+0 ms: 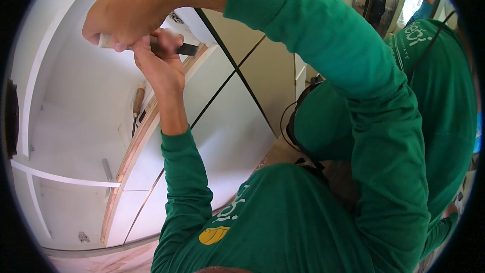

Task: The person uses a chisel to scrape and carve a wooden edge on the interior of a white cabinet.

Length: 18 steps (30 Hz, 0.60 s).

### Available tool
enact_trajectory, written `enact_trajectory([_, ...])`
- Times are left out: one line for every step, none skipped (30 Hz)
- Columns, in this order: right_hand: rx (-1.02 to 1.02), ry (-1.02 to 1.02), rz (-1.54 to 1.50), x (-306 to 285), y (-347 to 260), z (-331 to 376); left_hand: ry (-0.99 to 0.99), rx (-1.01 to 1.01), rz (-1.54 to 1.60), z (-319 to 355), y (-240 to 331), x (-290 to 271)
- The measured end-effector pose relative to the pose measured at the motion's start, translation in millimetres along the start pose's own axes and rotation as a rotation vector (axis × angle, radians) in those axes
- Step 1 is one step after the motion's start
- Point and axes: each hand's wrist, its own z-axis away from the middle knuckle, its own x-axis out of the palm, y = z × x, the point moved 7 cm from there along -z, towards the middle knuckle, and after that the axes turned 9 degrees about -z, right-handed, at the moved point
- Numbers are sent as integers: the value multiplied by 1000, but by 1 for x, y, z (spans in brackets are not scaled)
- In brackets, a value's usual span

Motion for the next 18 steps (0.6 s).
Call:
enact_trajectory([-17, 17, 20, 1, -9, 9, 7, 26, -5, 3, 2, 1])
enact_trajectory([-65, 74, 58, 5, -20, 22, 17, 49, -10, 6, 3, 1])
enact_trajectory([-35, 70, 66, 7, -26, 24, 24, 76, -20, 8, 4, 2])
enact_trajectory([1, 66, 80, 6, -34, 27, 24, 102, -24, 10, 4, 4])
enact_trajectory([111, 1, 60, -1, -43, 17, 29, 130, -32, 12, 5, 5])
enact_trajectory([154, -49, 94, 1, -43, 10, 42, 161, -58, 13, 7, 6])
enact_trajectory([193, -101, 129, 4, -43, 2, 58, 190, -86, 16, 9, 5])
enact_trajectory([192, -126, 159, 9, -41, -1, 75, 219, -115, 19, 11, 2])
enact_trajectory([168, -112, 164, 14, -39, -6, 91, 197, -121, 19, 12, 0])
enact_trajectory([155, -83, 178, 11, -34, -5, 96, 161, -112, 14, 10, 9])
enact_trajectory([136, -34, 192, 6, -32, -4, 101, 125, -103, 9, 7, 18])
enact_trajectory([111, 27, 204, 1, -28, -4, 92, 131, -82, 6, 4, 28])
enact_trajectory([76, 89, 202, -5, -20, -6, 89, 130, -74, 1, -1, 37])
enact_trajectory([-5, 136, 161, 2, -17, -22, 128, 145, -106, 4, 3, 21])
enact_trajectory([-93, 191, 112, 7, -15, -42, 147, 157, -141, 4, 3, 3])
enact_trajectory([-146, 255, 90, 7, -15, -58, 139, 146, -139, 2, 1, 0])
enact_trajectory([-213, 333, 51, 7, -17, -77, 133, 140, -142, 0, 2, -5])
enact_trajectory([-300, 421, -1, 1, -22, -97, 117, 133, -141, -1, 3, -2])
